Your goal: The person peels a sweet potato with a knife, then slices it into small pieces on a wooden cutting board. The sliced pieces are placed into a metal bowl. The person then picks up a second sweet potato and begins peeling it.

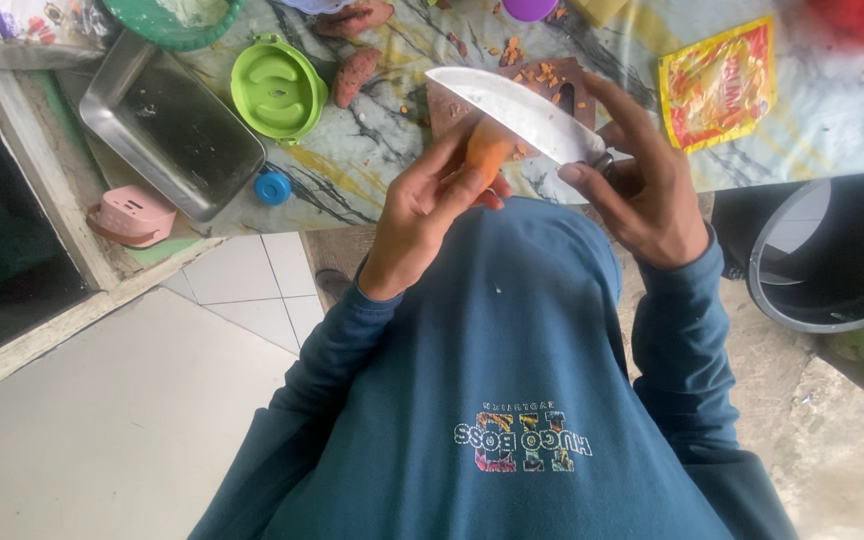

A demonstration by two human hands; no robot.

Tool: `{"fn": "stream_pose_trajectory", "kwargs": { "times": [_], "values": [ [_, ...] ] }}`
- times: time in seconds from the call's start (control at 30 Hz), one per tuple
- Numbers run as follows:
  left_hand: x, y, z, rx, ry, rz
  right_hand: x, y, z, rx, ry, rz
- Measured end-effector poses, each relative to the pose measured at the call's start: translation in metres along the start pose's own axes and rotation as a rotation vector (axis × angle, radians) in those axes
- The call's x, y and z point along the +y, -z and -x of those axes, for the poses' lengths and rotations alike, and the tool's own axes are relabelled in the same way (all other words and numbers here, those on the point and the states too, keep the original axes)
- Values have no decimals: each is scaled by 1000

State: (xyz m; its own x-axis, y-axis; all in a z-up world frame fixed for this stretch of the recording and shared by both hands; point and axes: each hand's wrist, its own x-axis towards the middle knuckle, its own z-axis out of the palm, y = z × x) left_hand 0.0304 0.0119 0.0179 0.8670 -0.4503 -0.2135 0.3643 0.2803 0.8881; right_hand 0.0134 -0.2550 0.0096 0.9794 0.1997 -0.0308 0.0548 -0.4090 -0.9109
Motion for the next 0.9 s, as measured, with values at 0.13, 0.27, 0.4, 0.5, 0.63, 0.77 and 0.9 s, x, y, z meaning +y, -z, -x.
{"fn": "stream_pose_trajectory", "kwargs": {
  "times": [0.13,0.27,0.4,0.5,0.63,0.77,0.9],
  "values": [
    [1,0,-4,64,75,117,-8,2,8,-34,-7,-14],
    [-5,2,-5,97,81,127,-15,1,15,-34,24,-8],
    [-13,5,-1,22,101,329,-19,-5,8,-151,-170,-71],
    [-18,5,4,18,162,244,-30,-9,10,-165,59,2],
    [-20,2,6,38,222,159,-41,-11,5,-205,-11,-3],
    [-14,-2,5,41,277,234,-43,-10,0,-227,-11,-9],
    [-6,-4,5,14,273,172,-40,-7,0,-224,-27,1]
  ]
}}
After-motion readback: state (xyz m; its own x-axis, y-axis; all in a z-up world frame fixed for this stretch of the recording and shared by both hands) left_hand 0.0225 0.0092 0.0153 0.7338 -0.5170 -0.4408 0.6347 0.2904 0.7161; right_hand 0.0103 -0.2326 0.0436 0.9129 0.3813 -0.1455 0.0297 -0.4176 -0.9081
